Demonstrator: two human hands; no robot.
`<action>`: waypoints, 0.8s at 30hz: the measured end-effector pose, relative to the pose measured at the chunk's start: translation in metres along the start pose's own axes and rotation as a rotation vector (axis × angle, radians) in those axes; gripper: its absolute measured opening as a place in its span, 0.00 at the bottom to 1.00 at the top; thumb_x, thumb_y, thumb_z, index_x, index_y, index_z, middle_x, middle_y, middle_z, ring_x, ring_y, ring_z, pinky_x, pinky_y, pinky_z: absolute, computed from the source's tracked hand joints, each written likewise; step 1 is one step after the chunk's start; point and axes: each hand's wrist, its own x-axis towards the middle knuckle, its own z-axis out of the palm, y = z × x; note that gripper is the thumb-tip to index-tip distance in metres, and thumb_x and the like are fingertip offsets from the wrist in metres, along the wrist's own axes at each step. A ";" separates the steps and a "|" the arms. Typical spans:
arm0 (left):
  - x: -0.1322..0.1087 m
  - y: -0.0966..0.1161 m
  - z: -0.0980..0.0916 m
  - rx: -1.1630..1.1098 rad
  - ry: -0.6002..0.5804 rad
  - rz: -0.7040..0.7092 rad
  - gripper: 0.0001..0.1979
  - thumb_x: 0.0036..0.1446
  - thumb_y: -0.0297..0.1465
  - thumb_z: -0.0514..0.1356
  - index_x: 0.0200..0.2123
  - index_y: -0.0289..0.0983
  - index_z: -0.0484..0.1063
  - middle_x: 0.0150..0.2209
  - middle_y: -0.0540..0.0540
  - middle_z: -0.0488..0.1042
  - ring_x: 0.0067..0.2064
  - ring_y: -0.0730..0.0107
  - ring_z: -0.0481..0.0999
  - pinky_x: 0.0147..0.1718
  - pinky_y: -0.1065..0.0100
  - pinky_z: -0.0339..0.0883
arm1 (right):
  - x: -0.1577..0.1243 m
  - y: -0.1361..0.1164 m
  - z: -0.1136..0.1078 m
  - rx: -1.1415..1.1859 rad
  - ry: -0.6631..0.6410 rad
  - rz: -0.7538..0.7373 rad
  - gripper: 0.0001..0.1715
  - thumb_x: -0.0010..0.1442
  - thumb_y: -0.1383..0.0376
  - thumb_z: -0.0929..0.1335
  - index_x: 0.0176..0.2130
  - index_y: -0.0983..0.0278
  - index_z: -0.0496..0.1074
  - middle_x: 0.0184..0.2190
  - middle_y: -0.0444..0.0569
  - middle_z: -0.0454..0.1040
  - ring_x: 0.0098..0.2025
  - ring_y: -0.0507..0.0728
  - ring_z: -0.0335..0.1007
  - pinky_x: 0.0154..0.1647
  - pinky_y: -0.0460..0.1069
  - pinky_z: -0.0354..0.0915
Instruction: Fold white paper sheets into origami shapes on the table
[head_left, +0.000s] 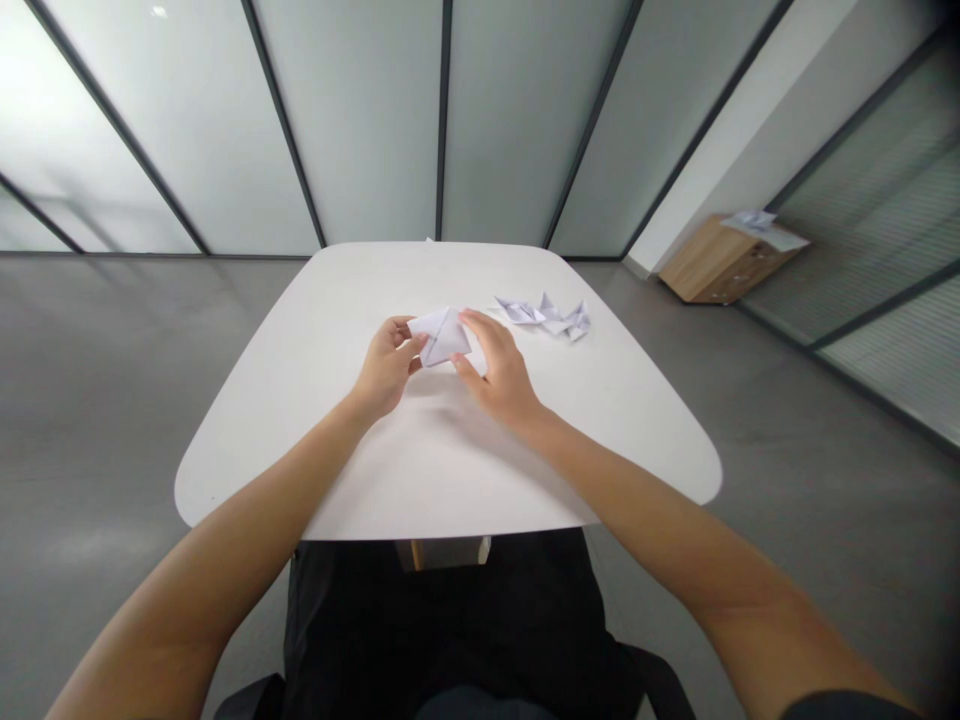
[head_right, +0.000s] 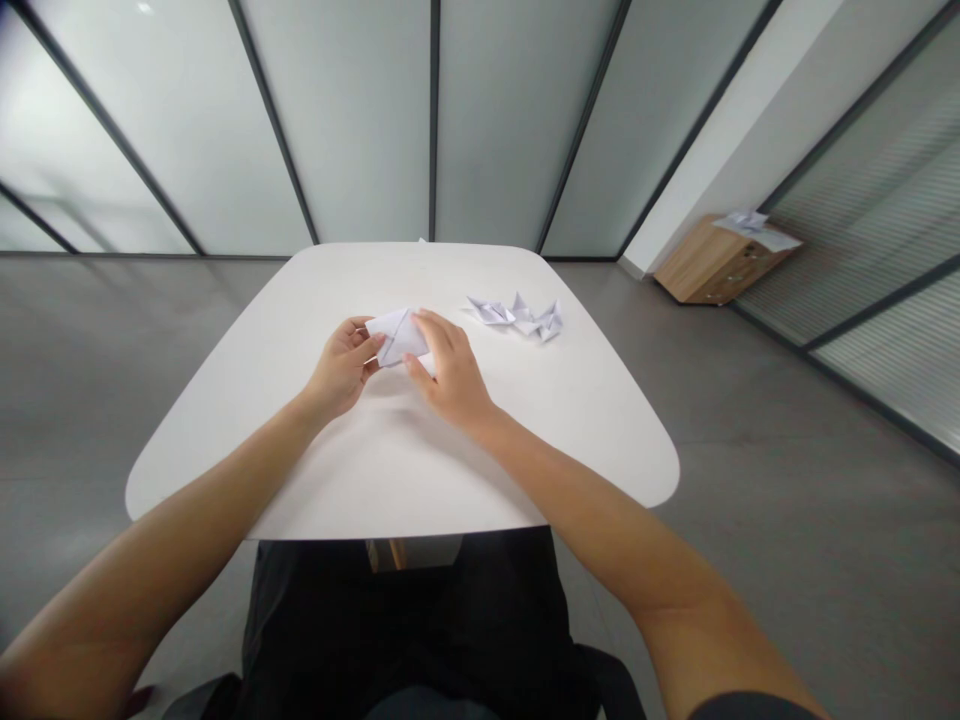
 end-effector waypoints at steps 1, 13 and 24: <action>0.000 0.000 0.000 0.014 -0.011 0.003 0.21 0.52 0.36 0.72 0.45 0.40 0.68 0.40 0.52 0.74 0.39 0.74 0.76 0.37 0.71 0.72 | 0.001 0.004 0.000 0.065 0.045 0.092 0.34 0.70 0.50 0.66 0.70 0.56 0.62 0.67 0.59 0.67 0.64 0.67 0.69 0.60 0.64 0.71; -0.003 -0.005 -0.004 0.177 -0.282 -0.088 0.21 0.58 0.46 0.69 0.46 0.35 0.77 0.41 0.47 0.78 0.41 0.70 0.77 0.45 0.67 0.72 | 0.004 0.027 0.000 0.345 -0.026 0.377 0.15 0.61 0.56 0.73 0.44 0.61 0.78 0.37 0.48 0.82 0.37 0.56 0.77 0.38 0.50 0.72; -0.005 -0.002 -0.002 0.312 -0.239 0.003 0.25 0.62 0.43 0.65 0.60 0.42 0.67 0.42 0.47 0.76 0.41 0.69 0.80 0.42 0.64 0.77 | 0.007 0.026 0.001 0.539 -0.021 0.538 0.26 0.56 0.57 0.75 0.52 0.59 0.72 0.32 0.43 0.78 0.31 0.54 0.74 0.29 0.48 0.71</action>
